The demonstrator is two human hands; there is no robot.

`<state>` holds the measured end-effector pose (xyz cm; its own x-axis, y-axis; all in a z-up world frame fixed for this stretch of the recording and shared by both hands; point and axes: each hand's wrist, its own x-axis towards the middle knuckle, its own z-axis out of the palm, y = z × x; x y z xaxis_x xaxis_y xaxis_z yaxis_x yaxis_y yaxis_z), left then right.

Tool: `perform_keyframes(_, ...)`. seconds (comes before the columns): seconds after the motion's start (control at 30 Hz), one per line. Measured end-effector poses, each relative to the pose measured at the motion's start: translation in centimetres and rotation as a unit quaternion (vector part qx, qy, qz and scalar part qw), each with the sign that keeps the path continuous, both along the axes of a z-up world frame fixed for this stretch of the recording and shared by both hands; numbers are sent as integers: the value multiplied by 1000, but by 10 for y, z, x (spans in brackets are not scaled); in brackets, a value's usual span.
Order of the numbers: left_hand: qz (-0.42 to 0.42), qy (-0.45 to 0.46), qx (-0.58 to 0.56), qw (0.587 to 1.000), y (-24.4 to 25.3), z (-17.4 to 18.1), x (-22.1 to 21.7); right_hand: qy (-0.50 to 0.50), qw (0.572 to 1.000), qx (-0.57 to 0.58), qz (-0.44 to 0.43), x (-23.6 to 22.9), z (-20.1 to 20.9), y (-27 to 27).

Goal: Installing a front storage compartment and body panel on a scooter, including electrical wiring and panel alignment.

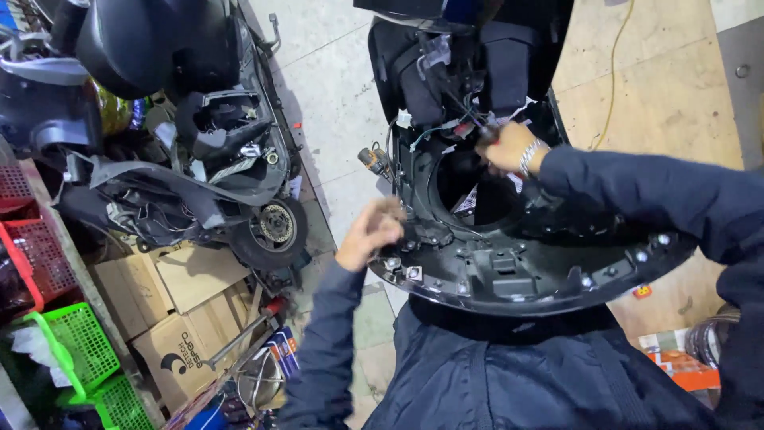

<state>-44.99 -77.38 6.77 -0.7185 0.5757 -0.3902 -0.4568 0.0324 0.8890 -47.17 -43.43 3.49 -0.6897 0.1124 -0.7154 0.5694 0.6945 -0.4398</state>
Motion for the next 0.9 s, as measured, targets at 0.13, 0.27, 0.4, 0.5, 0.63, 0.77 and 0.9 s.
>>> perform_keyframes(0.13, 1, -104, -228, 968, 41, -7, -65, -36, 997, -7, -68, 39, -41, 4)
perform_keyframes(0.27, -45, 106, -416, 902, 111, -42, -82, -46, 986, -57, -148, 58, -74, 13)
perform_keyframes(0.4, -36, 311, -358, 880, 154, -75, -57, 8, 939, -192, -284, 42, -17, 9)
perform_keyframes(0.5, -125, 283, -360, 880, 155, -91, -42, 27, 923, -215, -317, 38, -14, 11)
perform_keyframes(0.63, -112, 504, -391, 762, 139, -120, -56, 33, 948, -107, -297, 47, -75, 21)
perform_keyframes(0.77, -225, 628, -358, 653, 160, -181, -37, 113, 940, -63, -317, 35, -57, 16)
perform_keyframes(0.9, -272, 297, -310, 861, 202, -201, -42, 230, 898, -83, -366, 9, -3, 24)
